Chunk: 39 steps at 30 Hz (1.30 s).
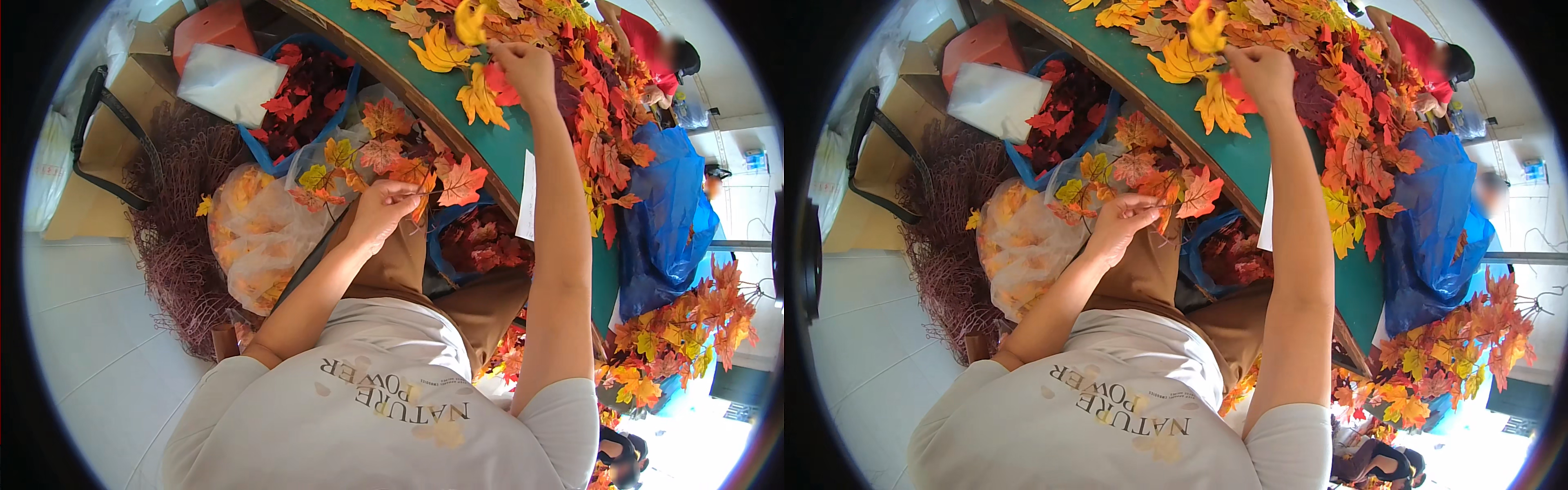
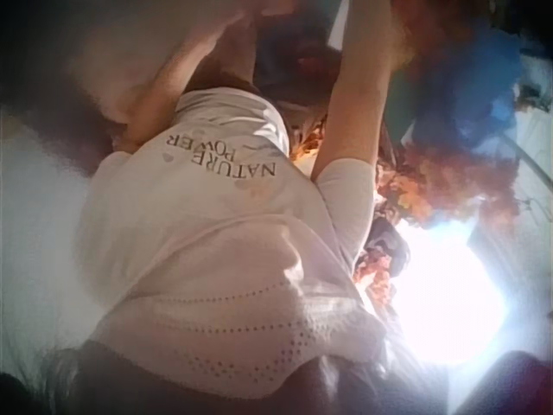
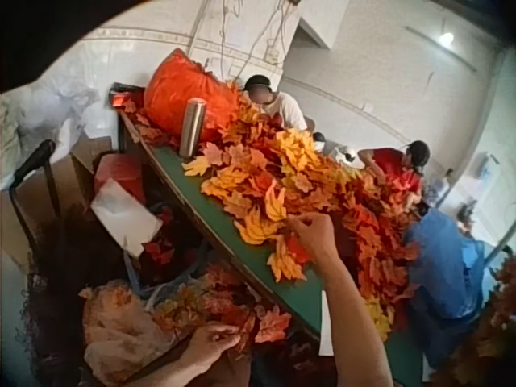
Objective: Assembling a garland using artificial autumn leaves and wire in a workshop setting.
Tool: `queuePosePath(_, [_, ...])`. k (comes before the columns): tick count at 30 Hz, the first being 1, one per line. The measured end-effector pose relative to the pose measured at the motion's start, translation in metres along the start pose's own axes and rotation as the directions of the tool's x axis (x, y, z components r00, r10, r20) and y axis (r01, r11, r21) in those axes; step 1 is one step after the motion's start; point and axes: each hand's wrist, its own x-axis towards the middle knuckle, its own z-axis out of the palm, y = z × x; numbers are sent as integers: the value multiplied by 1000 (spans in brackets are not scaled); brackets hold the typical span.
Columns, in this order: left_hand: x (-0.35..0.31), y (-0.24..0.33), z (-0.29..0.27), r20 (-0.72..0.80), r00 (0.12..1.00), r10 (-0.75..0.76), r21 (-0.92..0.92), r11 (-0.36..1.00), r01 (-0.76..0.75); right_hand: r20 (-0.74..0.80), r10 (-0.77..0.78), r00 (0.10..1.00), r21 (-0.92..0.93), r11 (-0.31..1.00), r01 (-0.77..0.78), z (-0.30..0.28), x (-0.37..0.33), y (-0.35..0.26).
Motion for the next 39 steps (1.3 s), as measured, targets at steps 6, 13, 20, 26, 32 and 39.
queuePosePath(6, [2,20,5,106,990,-93,-299,946,121,198,-56,979,968,-144,-204,-40,2,43])
queuePosePath(13, [1,29,7,312,939,-141,-479,831,284,5,181,984,1000,-12,-3,-30,-158,3])
queuePosePath(20, [-7,24,14,417,901,-120,-602,706,372,-231,369,900,962,225,154,-2,-261,12])
queuePosePath(26, [-26,31,47,354,935,-8,-548,808,214,-170,333,927,730,674,-108,21,-298,3])
queuePosePath(32, [-55,39,87,363,931,47,-367,925,96,-199,535,821,846,517,-132,10,-313,-10])
queuePosePath(39, [-80,32,116,120,980,160,-99,984,-149,-348,56,936,362,929,79,-25,-328,-20])
